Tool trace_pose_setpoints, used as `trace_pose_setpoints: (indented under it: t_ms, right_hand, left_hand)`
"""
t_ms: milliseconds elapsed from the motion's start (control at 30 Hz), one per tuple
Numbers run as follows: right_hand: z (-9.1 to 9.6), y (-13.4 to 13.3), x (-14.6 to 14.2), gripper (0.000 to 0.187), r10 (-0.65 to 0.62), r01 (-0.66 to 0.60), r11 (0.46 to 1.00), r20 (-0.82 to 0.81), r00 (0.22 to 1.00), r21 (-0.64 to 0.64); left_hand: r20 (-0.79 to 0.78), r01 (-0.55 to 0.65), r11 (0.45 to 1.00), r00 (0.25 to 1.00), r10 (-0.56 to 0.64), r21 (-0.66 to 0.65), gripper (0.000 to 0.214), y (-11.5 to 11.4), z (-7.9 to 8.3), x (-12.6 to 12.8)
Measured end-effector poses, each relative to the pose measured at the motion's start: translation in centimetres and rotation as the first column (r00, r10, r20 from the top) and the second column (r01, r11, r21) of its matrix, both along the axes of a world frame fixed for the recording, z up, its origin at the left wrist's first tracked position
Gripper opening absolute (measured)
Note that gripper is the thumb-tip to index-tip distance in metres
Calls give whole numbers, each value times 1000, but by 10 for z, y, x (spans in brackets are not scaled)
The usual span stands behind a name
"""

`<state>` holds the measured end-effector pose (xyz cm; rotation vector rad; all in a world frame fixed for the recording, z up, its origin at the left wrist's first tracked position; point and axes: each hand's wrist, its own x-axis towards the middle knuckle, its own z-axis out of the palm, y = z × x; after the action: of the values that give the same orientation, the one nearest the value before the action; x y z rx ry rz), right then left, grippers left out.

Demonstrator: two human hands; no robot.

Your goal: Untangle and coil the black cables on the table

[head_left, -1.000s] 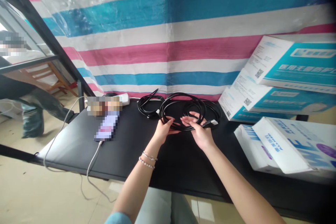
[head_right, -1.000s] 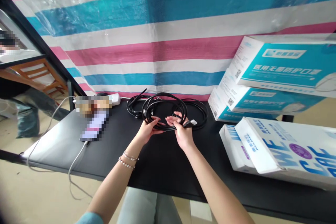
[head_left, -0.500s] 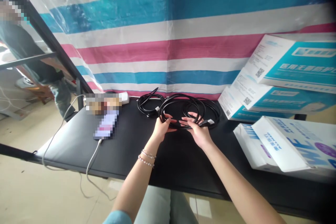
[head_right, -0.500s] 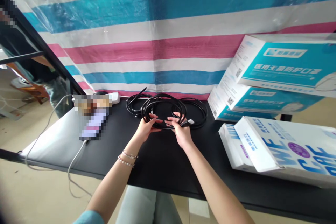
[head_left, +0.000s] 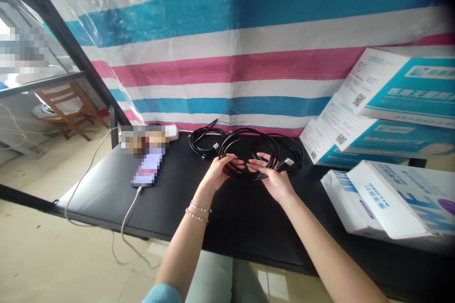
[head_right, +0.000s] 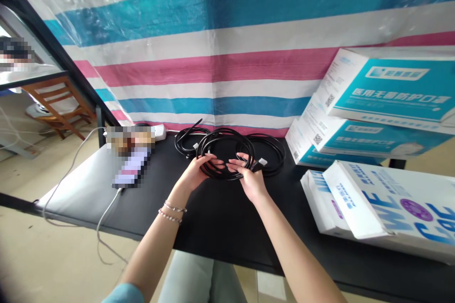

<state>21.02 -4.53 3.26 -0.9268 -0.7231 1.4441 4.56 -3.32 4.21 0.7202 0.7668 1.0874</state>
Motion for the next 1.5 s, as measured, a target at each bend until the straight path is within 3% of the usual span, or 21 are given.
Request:
trace_pose_setpoints:
  t_ms: [133, 367, 533, 633, 800, 900, 1100, 1267, 1500]
  right_hand:
    - [-3, 0, 0, 38, -32, 26, 997, 86, 996, 70]
    - [-4, -2, -5, 33, -107, 69, 974, 170, 980, 218]
    - [-3, -3, -5, 31, -129, 90, 965, 148, 981, 245]
    - [-2, -4, -4, 28, -141, 96, 963, 170, 975, 251]
    - [-2, -4, -5, 22, -143, 87, 955, 186, 972, 284]
    - [-3, -4, -4, 22, -139, 70, 955, 224, 965, 287]
    - [-6, -3, -2, 25, -147, 77, 965, 273, 951, 252]
    - [-6, -3, -2, 28, -163, 90, 961, 269, 949, 262]
    - [-13, -1, -3, 30, -187, 110, 956, 273, 944, 272]
  left_hand:
    - [-56, -65, 997, 996, 63, -44, 20, 2, -2, 1]
    - [-104, -121, 993, 987, 119, -11, 33, 4, -1, 1]
    - [-103, -112, 993, 988, 116, 43, 24, 3, -2, 2]
    - [-131, -179, 982, 974, 185, 52, 24, 3, -4, 4]
    - [-123, -392, 911, 905, 407, 130, 56, 4, -6, 4]
    - [-128, -417, 876, 881, 455, 244, 69, 4, -6, 4]
    - [-190, -344, 882, 889, 416, 322, 44, 5, -6, 2]
    - [-221, -319, 902, 895, 388, 291, 41, 6, -6, -1]
    - [-379, -327, 902, 826, 418, 282, 27, 9, -14, -2]
